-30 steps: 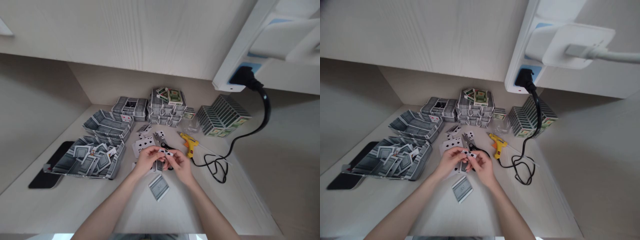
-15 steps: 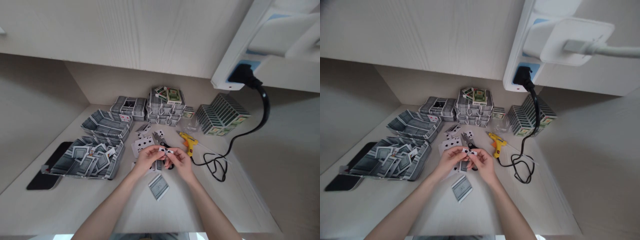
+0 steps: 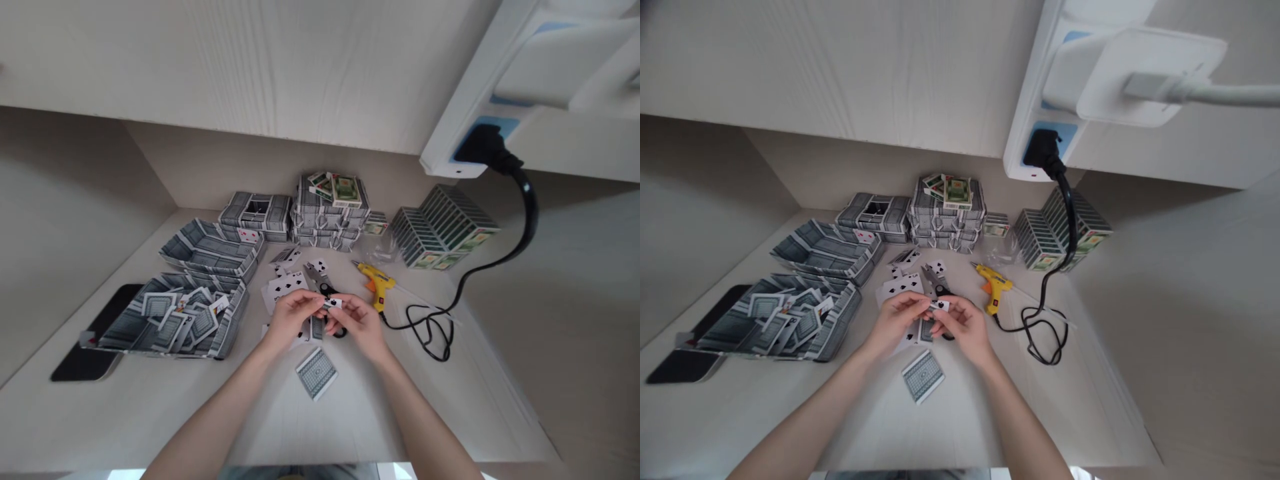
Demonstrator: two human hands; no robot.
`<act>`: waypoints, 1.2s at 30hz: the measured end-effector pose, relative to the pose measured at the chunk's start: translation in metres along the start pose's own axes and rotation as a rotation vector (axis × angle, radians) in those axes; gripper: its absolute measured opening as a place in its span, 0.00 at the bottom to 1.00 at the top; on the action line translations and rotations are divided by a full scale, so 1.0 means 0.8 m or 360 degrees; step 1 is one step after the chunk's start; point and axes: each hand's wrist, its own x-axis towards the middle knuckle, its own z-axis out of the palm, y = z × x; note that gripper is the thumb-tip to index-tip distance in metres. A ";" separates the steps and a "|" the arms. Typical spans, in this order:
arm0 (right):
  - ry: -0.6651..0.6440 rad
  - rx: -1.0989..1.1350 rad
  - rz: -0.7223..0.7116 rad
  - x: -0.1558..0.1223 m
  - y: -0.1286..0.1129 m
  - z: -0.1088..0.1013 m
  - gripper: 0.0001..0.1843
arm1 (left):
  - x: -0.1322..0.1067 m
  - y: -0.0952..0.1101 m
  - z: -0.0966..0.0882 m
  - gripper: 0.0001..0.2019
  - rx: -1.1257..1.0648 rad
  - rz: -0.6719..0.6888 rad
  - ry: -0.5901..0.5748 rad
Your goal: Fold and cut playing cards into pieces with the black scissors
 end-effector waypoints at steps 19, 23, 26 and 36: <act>0.0135 -0.0137 -0.0080 0.003 0.013 -0.004 0.13 | -0.002 0.001 0.003 0.10 0.0038 -0.0025 -0.0025; 0.0178 -0.0209 -0.0092 0.003 0.020 -0.006 0.13 | -0.001 0.003 0.002 0.10 0.0113 -0.0007 -0.0050; 0.0191 -0.0176 -0.0062 0.002 0.020 -0.005 0.13 | 0.000 0.002 -0.001 0.10 0.0139 -0.0002 -0.0105; 0.0027 0.0024 0.0071 0.000 0.005 -0.003 0.13 | -0.002 0.004 -0.005 0.13 -0.0022 -0.0145 -0.0169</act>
